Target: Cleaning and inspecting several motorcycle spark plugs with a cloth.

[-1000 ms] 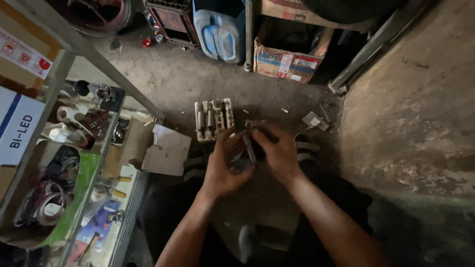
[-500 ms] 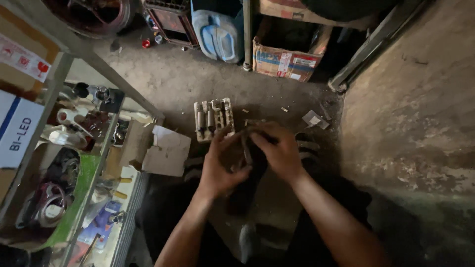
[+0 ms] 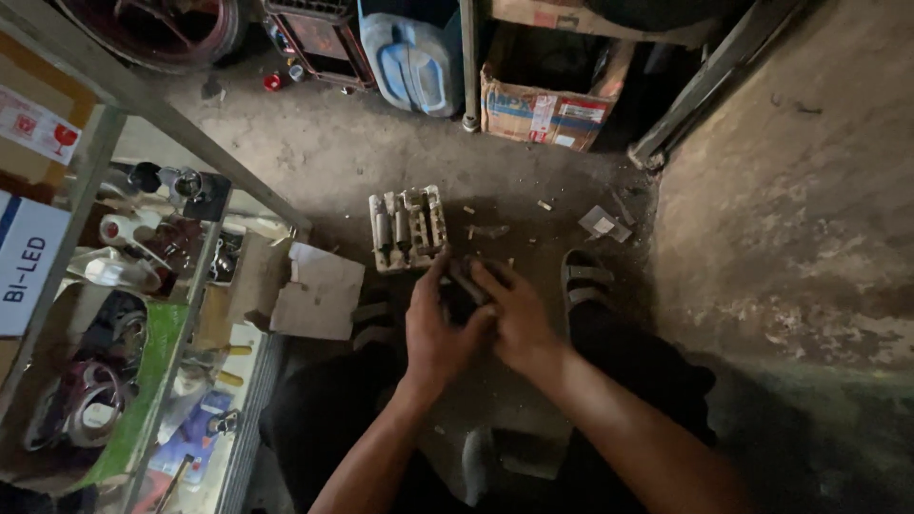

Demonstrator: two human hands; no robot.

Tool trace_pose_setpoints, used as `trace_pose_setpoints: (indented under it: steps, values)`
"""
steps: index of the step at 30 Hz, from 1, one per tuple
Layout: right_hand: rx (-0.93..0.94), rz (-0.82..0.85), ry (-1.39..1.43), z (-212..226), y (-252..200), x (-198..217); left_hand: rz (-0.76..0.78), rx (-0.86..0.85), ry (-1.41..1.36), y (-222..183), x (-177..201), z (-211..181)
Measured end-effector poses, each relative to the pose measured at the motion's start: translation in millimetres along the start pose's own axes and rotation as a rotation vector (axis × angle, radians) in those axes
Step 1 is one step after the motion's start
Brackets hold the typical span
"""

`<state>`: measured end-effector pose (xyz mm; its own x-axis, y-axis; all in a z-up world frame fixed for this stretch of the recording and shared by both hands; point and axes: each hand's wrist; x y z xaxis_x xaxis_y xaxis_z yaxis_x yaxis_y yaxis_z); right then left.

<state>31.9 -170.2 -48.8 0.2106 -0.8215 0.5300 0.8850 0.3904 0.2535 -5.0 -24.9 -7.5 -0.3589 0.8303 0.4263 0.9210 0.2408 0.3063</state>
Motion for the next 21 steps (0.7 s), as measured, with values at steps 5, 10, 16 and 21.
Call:
trace_pose_setpoints:
  steps: [5, 10, 16, 21]
  values:
    - [-0.344, -0.024, 0.53, 30, 16, 11, 0.07, -0.033, 0.062, 12, 19, -9]
    - [-0.379, -0.094, 0.58, 53, 38, 37, 0.259, 0.029, 0.084, 24, 36, -15]
    - [-0.206, 0.021, 0.453, 42, 31, 35, 0.324, 0.054, 0.043, 26, 48, -13]
    - [-0.035, 0.379, 0.558, 28, 35, 67, 0.258, 0.183, 0.064, 25, 50, 0]
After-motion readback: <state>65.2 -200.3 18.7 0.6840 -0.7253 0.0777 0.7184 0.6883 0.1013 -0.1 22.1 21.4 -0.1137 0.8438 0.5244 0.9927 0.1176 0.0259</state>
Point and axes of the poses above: each hand's wrist, its own y-axis towards the middle knuckle, its own x-axis out of the back of the hand, z = x × y, and after that the axes turned 5 degrees about y, right-handed
